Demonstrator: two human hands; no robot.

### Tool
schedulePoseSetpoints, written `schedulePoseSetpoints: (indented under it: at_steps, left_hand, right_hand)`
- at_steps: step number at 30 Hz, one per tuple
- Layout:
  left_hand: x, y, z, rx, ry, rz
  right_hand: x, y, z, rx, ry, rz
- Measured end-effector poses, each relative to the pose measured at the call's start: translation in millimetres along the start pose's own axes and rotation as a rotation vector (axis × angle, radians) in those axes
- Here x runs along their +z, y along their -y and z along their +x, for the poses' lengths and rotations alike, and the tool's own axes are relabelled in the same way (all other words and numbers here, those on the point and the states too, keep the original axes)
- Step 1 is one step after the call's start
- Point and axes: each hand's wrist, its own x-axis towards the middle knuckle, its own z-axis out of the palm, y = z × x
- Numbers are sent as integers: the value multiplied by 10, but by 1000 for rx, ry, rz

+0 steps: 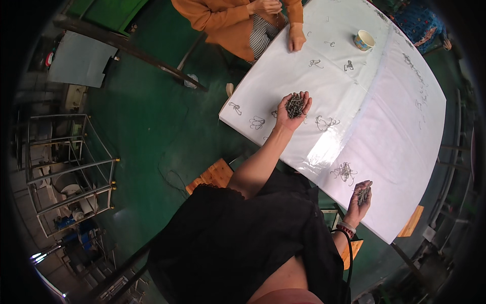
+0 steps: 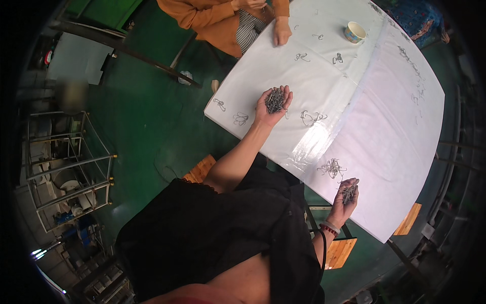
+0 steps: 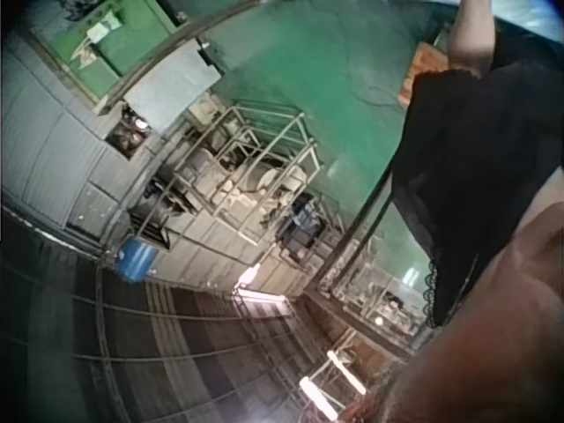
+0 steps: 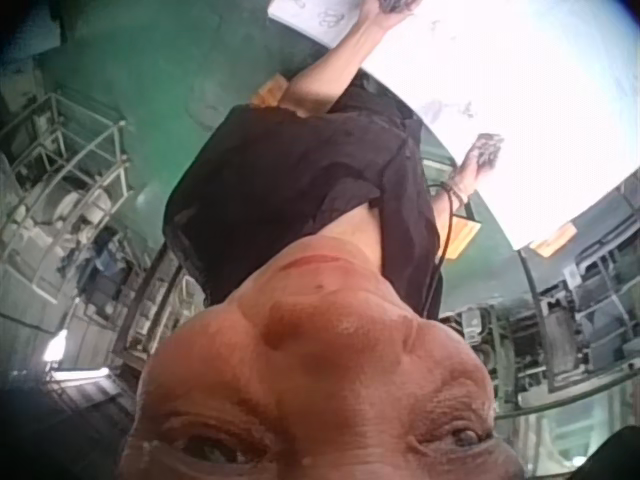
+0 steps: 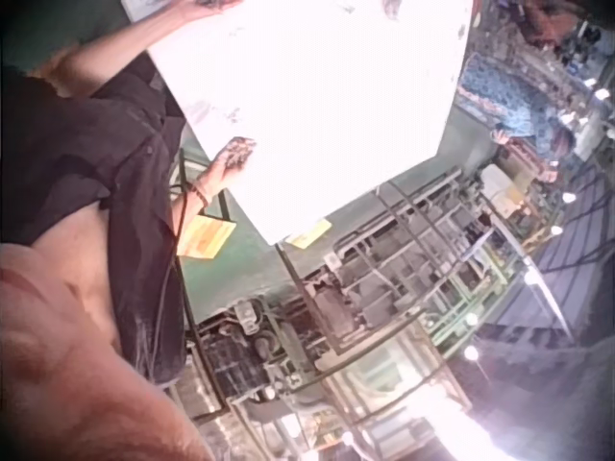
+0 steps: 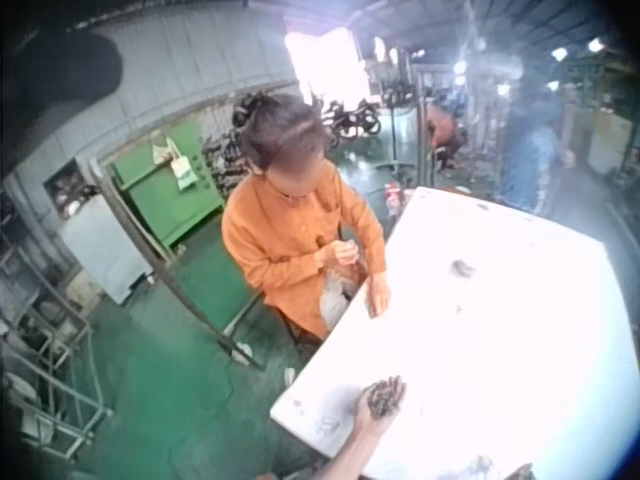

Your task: The person stands at a table and arranges metal paperclips into small piles on a large white sheet. They repeatedly pick up handfuls of clips and place them down, occasionally shifting the piles. Another person works alongside them on the same sheet.

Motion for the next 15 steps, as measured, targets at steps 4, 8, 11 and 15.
schedulePoseSetpoints:
  at_steps: [4,8,11,15]
  left_hand:
    - [-37,-11,6,0,13,-35]
    - [-17,30,-46,-4,31,16]
    - [-29,50,-142,-22,17,39]
    - [-121,45,-188,-37,19,11]
  right_hand:
    - [23,12,17,-16,8,-60]
    - [59,40,45,22,58,-87]
    - [138,-21,37,3,40,-87]
    - [150,-8,58,5,19,-76]
